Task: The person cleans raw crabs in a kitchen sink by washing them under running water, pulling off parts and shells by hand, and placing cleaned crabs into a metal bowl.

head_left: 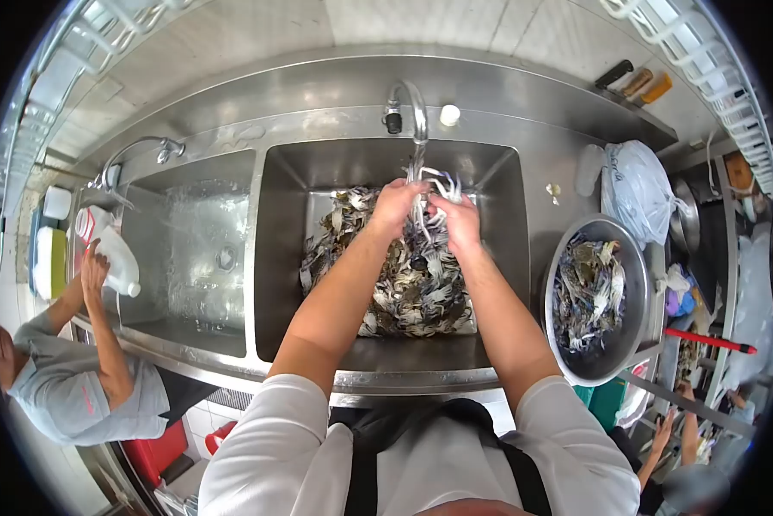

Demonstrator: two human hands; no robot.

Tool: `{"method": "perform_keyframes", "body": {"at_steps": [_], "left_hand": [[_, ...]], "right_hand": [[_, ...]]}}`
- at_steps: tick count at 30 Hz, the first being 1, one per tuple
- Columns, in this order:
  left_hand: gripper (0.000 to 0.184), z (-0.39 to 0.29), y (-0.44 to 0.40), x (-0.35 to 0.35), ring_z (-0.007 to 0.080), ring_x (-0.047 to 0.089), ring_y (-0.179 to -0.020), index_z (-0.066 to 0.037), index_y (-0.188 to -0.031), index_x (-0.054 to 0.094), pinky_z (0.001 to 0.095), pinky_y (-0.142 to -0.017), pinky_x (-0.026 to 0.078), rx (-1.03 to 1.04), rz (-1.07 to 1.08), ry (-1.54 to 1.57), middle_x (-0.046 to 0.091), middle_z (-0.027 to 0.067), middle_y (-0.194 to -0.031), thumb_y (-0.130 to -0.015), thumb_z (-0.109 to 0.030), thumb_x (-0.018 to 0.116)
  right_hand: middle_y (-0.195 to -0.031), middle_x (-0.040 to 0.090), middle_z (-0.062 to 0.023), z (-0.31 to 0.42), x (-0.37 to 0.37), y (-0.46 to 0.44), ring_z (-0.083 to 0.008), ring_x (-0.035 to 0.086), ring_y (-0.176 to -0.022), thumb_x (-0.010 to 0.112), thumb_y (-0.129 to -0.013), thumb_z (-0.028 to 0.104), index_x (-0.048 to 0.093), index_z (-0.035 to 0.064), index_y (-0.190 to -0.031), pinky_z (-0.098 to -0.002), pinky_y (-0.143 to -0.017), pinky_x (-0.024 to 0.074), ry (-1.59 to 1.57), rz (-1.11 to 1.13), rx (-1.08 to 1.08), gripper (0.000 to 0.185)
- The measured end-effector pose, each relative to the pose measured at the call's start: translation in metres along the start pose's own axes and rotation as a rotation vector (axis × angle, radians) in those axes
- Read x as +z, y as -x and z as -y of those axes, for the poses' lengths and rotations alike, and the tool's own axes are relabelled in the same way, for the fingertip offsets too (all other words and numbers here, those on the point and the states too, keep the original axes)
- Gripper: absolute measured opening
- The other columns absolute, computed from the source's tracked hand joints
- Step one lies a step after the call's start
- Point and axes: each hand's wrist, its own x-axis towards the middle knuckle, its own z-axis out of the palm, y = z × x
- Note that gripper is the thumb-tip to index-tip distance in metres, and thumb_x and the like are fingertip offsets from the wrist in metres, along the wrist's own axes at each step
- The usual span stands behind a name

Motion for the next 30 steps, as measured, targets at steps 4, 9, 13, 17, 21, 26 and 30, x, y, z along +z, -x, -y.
{"method": "perform_keyframes", "body": {"at_steps": [4,9,13,17,21,26,30], "left_hand": [[0.021,0.007,-0.008,-0.008,0.0174,0.065,-0.082,0.002,-0.102,0.063,0.0309,-0.076,0.051,0.043,0.066,-0.006,0.068,0.0077,-0.092,-0.084,-0.007,0.062],[0.023,0.000,-0.004,-0.013,0.0167,0.065,-0.085,0.002,-0.105,0.065,0.0304,-0.079,0.050,0.040,0.087,-0.055,0.069,0.0073,-0.096,-0.083,-0.004,0.060],[0.027,-0.009,0.002,-0.017,0.0162,0.065,-0.089,0.003,-0.110,0.064,0.0295,-0.082,0.049,0.017,0.144,-0.070,0.070,0.0075,-0.099,-0.084,-0.004,0.059],[0.028,-0.003,0.001,-0.021,0.0160,0.064,-0.091,0.003,-0.111,0.064,0.0293,-0.086,0.048,-0.005,0.147,-0.067,0.070,0.0072,-0.102,-0.084,-0.004,0.060],[0.030,-0.001,0.000,-0.024,0.0155,0.064,-0.093,0.003,-0.113,0.064,0.0296,-0.088,0.046,0.017,0.143,-0.136,0.070,0.0075,-0.103,-0.084,-0.005,0.061],[0.030,0.003,0.000,-0.022,0.0163,0.064,-0.092,0.003,-0.113,0.064,0.0298,-0.086,0.048,0.029,0.083,-0.179,0.070,0.0077,-0.101,-0.084,-0.005,0.061],[0.032,-0.001,0.001,-0.023,0.0173,0.064,-0.092,0.003,-0.114,0.063,0.0300,-0.085,0.048,0.023,0.061,-0.149,0.070,0.0081,-0.101,-0.083,-0.005,0.060]], "right_hand": [[-0.087,0.069,-0.0058,0.008,0.006,-0.006,-0.0130,0.063,-0.072,0.075,-0.078,0.002,0.064,0.0001,-0.099,-0.0276,-0.067,0.0488,0.159,0.008,0.006,0.024],[-0.084,0.069,-0.0062,0.014,0.003,-0.013,-0.0136,0.062,-0.068,0.074,-0.078,0.000,0.064,0.0001,-0.100,-0.0283,-0.065,0.0499,0.120,0.102,0.001,0.024],[-0.083,0.069,-0.0063,0.015,-0.001,-0.015,-0.0141,0.063,-0.067,0.073,-0.078,-0.002,0.065,0.0003,-0.098,-0.0286,-0.065,0.0509,0.075,0.131,0.049,0.022],[-0.084,0.069,-0.0065,0.016,0.000,-0.013,-0.0142,0.064,-0.069,0.074,-0.078,-0.001,0.065,0.0002,-0.098,-0.0290,-0.065,0.0518,0.118,0.115,0.032,0.022],[-0.081,0.069,-0.0062,0.015,0.002,-0.012,-0.0127,0.064,-0.068,0.072,-0.078,-0.003,0.064,-0.0011,-0.098,-0.0261,-0.063,0.0510,0.135,0.134,0.023,0.021],[-0.079,0.068,-0.0058,0.011,0.006,-0.011,-0.0128,0.064,-0.068,0.074,-0.076,-0.002,0.064,-0.0007,-0.096,-0.0257,-0.063,0.0500,0.220,0.096,-0.016,0.022],[-0.082,0.069,-0.0067,0.009,0.006,-0.011,-0.0134,0.064,-0.068,0.074,-0.077,-0.001,0.064,-0.0005,-0.096,-0.0277,-0.063,0.0506,0.228,0.110,-0.016,0.022]]}}
